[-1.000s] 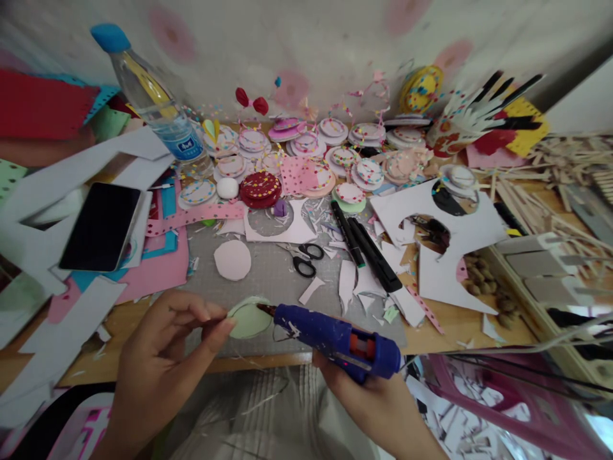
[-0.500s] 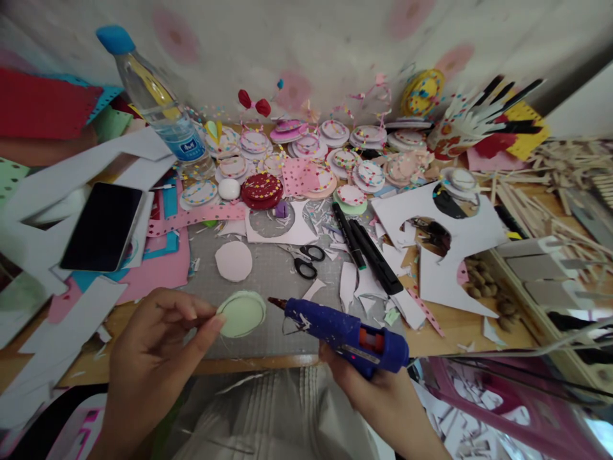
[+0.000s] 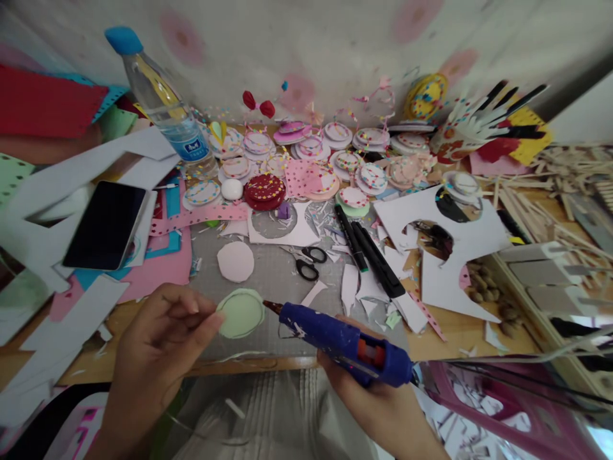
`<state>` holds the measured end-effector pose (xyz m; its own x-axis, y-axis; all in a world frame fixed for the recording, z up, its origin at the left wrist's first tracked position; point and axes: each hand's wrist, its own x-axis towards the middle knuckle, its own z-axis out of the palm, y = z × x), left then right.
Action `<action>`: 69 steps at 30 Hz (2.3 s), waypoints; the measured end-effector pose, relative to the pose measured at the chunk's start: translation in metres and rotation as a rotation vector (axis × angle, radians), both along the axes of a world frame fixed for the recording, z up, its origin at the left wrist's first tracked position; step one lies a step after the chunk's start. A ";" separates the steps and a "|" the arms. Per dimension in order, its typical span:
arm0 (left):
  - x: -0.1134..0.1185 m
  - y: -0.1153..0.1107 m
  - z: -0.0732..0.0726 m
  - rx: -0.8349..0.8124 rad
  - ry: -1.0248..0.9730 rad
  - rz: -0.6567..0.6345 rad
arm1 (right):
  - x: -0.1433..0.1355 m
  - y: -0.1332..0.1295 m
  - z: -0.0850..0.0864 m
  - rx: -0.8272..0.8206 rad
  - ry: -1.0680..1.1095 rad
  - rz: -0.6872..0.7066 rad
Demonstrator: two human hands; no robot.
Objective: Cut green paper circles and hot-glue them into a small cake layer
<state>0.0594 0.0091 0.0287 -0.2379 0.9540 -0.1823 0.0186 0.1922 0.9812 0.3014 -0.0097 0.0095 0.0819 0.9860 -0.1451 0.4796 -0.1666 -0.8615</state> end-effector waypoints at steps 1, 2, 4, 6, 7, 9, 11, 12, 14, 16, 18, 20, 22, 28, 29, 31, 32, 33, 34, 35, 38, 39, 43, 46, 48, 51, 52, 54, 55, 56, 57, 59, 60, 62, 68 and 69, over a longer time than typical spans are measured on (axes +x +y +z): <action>0.000 0.000 0.000 0.010 0.025 0.003 | 0.001 0.002 0.002 0.007 -0.015 0.036; 0.001 -0.001 0.001 0.018 0.049 0.001 | 0.001 0.005 0.004 0.017 -0.031 0.089; 0.005 -0.001 0.003 0.023 0.089 0.007 | -0.001 0.011 0.010 0.049 -0.052 0.218; 0.009 -0.001 0.007 0.025 0.109 0.041 | -0.004 0.018 0.016 0.082 -0.063 0.305; 0.011 -0.001 0.009 0.026 0.112 0.063 | -0.006 0.020 0.019 0.098 -0.068 0.318; 0.013 0.000 0.010 0.031 0.112 0.093 | -0.009 0.023 0.023 0.122 -0.071 0.312; 0.013 0.000 0.010 0.041 0.109 0.084 | -0.011 0.023 0.024 0.123 -0.063 0.307; 0.012 0.000 0.009 0.048 0.110 0.070 | -0.011 0.023 0.024 0.115 -0.056 0.314; 0.010 -0.001 0.006 0.059 0.115 0.036 | -0.010 0.022 0.024 0.091 -0.052 0.335; 0.008 -0.001 0.004 0.067 0.123 0.019 | -0.010 0.022 0.023 0.082 -0.060 0.352; 0.007 -0.001 0.003 0.070 0.130 0.012 | -0.009 0.022 0.023 0.087 -0.071 0.352; 0.008 -0.001 0.003 0.074 0.130 0.013 | -0.009 0.022 0.022 0.091 -0.072 0.356; 0.010 0.000 0.003 0.068 0.123 0.040 | -0.010 0.022 0.022 0.095 -0.071 0.360; 0.011 0.001 0.006 0.036 0.119 0.043 | -0.010 0.023 0.019 0.089 -0.066 0.386; 0.011 0.001 0.006 0.028 0.120 0.054 | -0.010 0.022 0.019 0.080 -0.075 0.390; 0.010 0.001 0.007 0.014 0.126 0.078 | -0.010 0.022 0.018 0.077 -0.094 0.395; 0.010 0.001 0.007 0.016 0.130 0.072 | -0.009 0.021 0.017 0.084 -0.102 0.394; 0.010 0.001 0.006 0.024 0.135 0.054 | -0.009 0.021 0.017 0.088 -0.106 0.396; 0.010 0.001 0.006 0.033 0.138 0.038 | -0.009 0.021 0.017 0.092 -0.106 0.396; 0.009 0.001 0.006 0.040 0.137 0.030 | -0.009 0.020 0.016 0.094 -0.105 0.395; 0.010 0.000 0.005 0.030 0.120 0.067 | -0.009 0.020 0.016 0.091 -0.110 0.399; 0.010 0.000 0.005 0.020 0.116 0.088 | -0.009 0.020 0.016 0.094 -0.114 0.402; 0.008 -0.001 0.003 0.027 0.135 0.065 | -0.009 0.020 0.017 0.117 -0.142 0.404; 0.006 -0.001 0.002 0.040 0.143 0.045 | -0.009 0.021 0.018 0.138 -0.130 0.408; 0.006 -0.001 0.002 0.039 0.141 0.055 | -0.009 0.021 0.018 0.132 -0.127 0.415; 0.005 -0.002 0.002 0.039 0.143 0.050 | -0.009 0.020 0.018 0.123 -0.147 0.403; 0.005 -0.002 0.002 0.043 0.147 0.044 | -0.009 0.020 0.018 0.124 -0.151 0.397; 0.004 -0.002 0.001 0.056 0.159 0.024 | -0.009 0.019 0.018 0.129 -0.155 0.392; 0.004 -0.003 0.000 0.062 0.166 0.013 | -0.009 0.019 0.018 0.133 -0.155 0.396; 0.004 -0.003 -0.001 0.066 0.172 0.007 | -0.009 0.019 0.018 0.140 -0.155 0.397; 0.003 -0.003 -0.001 0.066 0.176 0.002 | -0.010 0.019 0.018 0.148 -0.154 0.395; 0.003 -0.003 -0.002 0.065 0.177 -0.001 | -0.012 0.019 0.018 0.164 -0.150 0.370; 0.003 -0.003 -0.002 0.065 0.177 -0.002 | -0.012 0.019 0.018 0.165 -0.144 0.360; 0.003 -0.003 -0.001 0.066 0.174 -0.003 | -0.013 0.019 0.019 0.146 -0.134 0.375; 0.003 -0.004 0.000 0.068 0.170 -0.004 | -0.012 0.021 0.020 0.166 -0.137 0.411; 0.004 -0.004 0.000 0.068 0.169 -0.004 | -0.012 0.021 0.020 0.166 -0.139 0.416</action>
